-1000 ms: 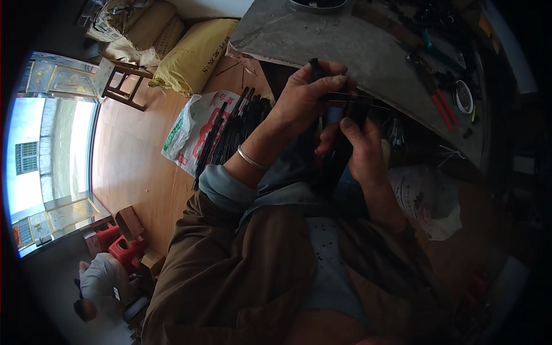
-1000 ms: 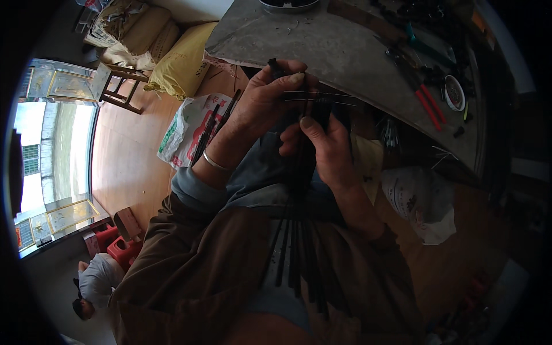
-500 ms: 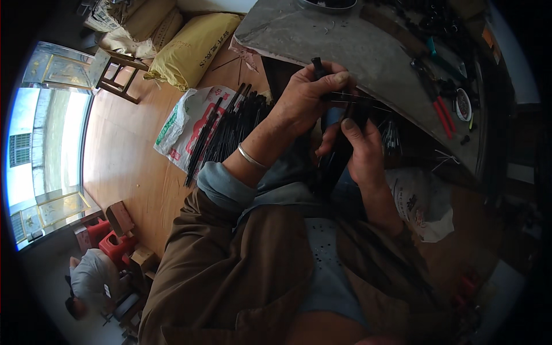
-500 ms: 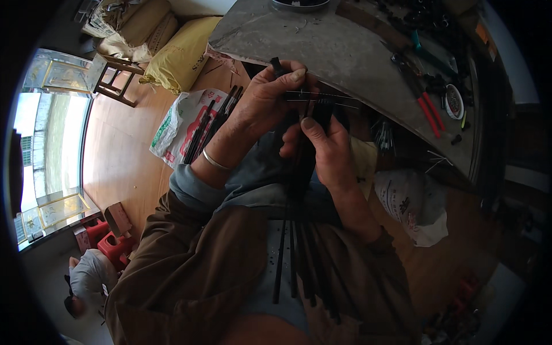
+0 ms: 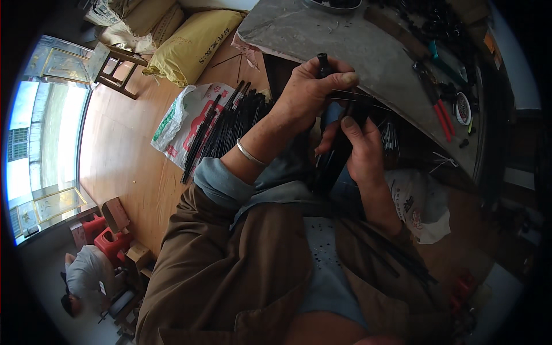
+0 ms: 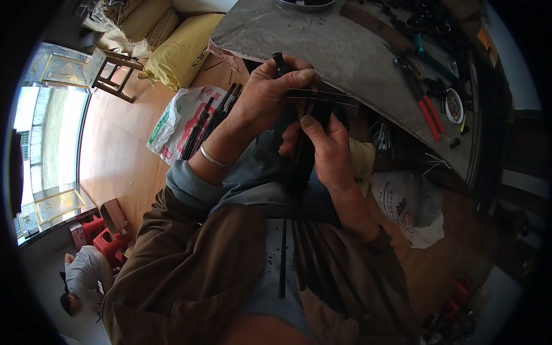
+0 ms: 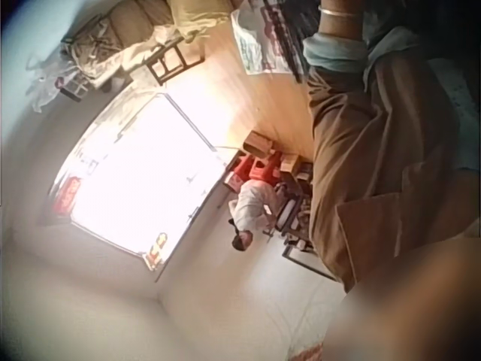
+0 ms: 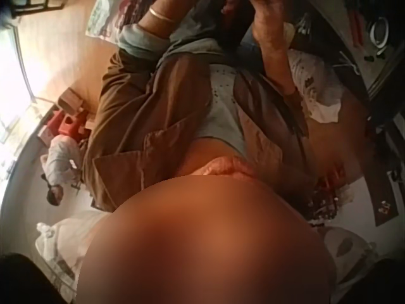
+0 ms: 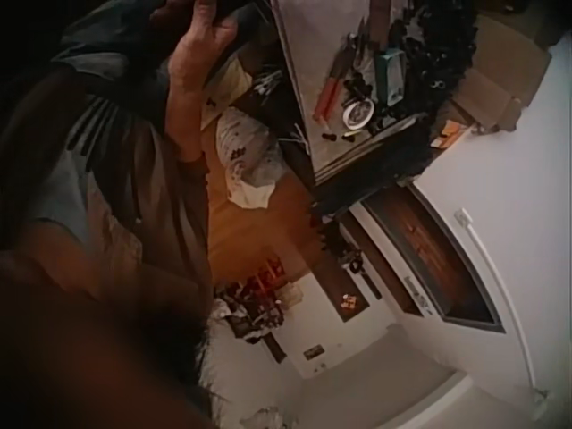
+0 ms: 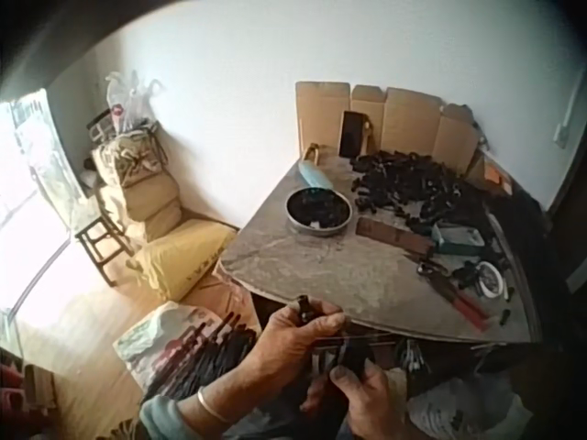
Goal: Assembling thin rods into plastic connectors and using pliers to secure components, likely for umbrella frames.
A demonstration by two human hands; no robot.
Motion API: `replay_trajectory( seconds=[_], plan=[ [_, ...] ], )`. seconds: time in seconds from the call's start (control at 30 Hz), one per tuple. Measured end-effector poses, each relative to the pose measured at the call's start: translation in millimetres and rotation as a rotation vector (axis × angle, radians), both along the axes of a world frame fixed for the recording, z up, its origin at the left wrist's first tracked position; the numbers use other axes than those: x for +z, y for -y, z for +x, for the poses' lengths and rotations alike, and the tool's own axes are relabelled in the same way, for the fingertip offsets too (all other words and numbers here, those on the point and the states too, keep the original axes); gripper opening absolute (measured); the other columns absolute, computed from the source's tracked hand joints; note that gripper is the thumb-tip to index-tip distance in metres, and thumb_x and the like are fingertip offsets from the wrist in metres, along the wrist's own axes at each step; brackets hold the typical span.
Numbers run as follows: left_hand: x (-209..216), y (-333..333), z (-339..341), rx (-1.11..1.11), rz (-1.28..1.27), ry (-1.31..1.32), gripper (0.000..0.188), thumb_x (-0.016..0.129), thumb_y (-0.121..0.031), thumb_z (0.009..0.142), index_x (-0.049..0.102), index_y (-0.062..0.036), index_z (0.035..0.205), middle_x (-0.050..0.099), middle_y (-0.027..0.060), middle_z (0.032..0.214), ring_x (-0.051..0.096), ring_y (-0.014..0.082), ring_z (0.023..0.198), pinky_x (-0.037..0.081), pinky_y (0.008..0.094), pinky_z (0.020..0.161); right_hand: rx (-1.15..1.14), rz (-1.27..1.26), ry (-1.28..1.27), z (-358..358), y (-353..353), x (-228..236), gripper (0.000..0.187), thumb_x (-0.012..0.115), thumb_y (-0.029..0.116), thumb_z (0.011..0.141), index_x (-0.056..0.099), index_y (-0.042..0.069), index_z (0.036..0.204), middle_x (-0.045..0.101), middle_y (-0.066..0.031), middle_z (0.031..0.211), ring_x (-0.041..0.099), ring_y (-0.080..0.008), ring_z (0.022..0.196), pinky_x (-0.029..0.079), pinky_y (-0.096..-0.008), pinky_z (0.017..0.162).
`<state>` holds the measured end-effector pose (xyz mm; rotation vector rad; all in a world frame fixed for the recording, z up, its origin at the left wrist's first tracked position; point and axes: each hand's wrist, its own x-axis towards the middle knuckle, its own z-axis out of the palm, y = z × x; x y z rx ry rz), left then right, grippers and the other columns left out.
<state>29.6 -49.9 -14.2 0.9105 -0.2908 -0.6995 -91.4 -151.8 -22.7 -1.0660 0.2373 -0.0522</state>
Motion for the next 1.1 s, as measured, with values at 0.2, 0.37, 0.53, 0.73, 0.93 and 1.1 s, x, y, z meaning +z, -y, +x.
replay_trajectory(
  seconds=[0.2,0.37,0.53,0.73,0.93,1.1],
  plan=[
    [3,-2,5,-0.018,0.042,0.060,0.014,0.067,-0.014,0.086,0.064,-0.0032,0.094,0.067,0.0079,0.088,0.064,0.0158,0.082,0.052,0.0298,0.076,-0.013,0.005,0.007,1,0,1,0.022,0.054,0.022,0.096,0.051,0.002,0.104,0.061,-0.0104,0.076,0.061,-0.0185,0.060,0.054,-0.0325,0.057],
    [9,-5,11,-0.060,0.078,0.080,0.015,0.068,-0.014,0.085,0.065,-0.0028,0.094,0.067,0.0081,0.086,0.065,0.0158,0.081,0.052,0.0298,0.076,-0.057,-0.114,0.017,3,-2,2,0.021,0.056,0.022,0.095,0.051,0.003,0.102,0.062,-0.0082,0.075,0.061,-0.0148,0.060,0.051,-0.0257,0.057],
    [13,-6,10,-0.038,0.118,0.089,0.021,0.065,-0.015,0.088,0.064,0.0002,0.103,0.067,0.0082,0.089,0.063,0.0139,0.077,0.050,0.0265,0.074,-0.110,-0.207,0.022,3,-4,11,0.019,0.060,0.017,0.093,0.054,0.002,0.101,0.064,-0.0073,0.078,0.061,-0.0118,0.062,0.051,-0.0239,0.057],
    [15,-15,-1,-0.020,0.319,0.218,0.042,0.057,-0.030,0.094,0.057,0.0043,0.118,0.062,0.0043,0.079,0.054,0.0084,0.062,0.043,0.0209,0.055,-0.203,-0.160,0.041,1,2,4,0.016,0.060,0.015,0.092,0.056,0.002,0.100,0.064,-0.0056,0.077,0.060,-0.0106,0.062,0.049,-0.0227,0.056],
    [16,-8,-27,0.004,0.298,0.104,0.028,0.070,-0.009,0.083,0.061,0.0016,0.107,0.063,0.0022,0.076,0.057,0.0073,0.061,0.044,0.0195,0.054,-0.149,-0.177,0.055,1,4,3,0.017,0.058,0.012,0.093,0.058,0.002,0.107,0.064,-0.0035,0.079,0.061,-0.0097,0.068,0.049,-0.0228,0.063],
    [2,-4,-25,0.049,0.293,0.078,0.023,0.070,-0.007,0.082,0.064,-0.0016,0.103,0.064,0.0011,0.076,0.055,0.0055,0.062,0.042,0.0189,0.054,-0.173,-0.534,0.157,2,18,-5,0.014,0.062,0.012,0.091,0.064,0.002,0.099,0.065,-0.0017,0.080,0.058,-0.0052,0.072,0.047,-0.0222,0.064]
  ],
)
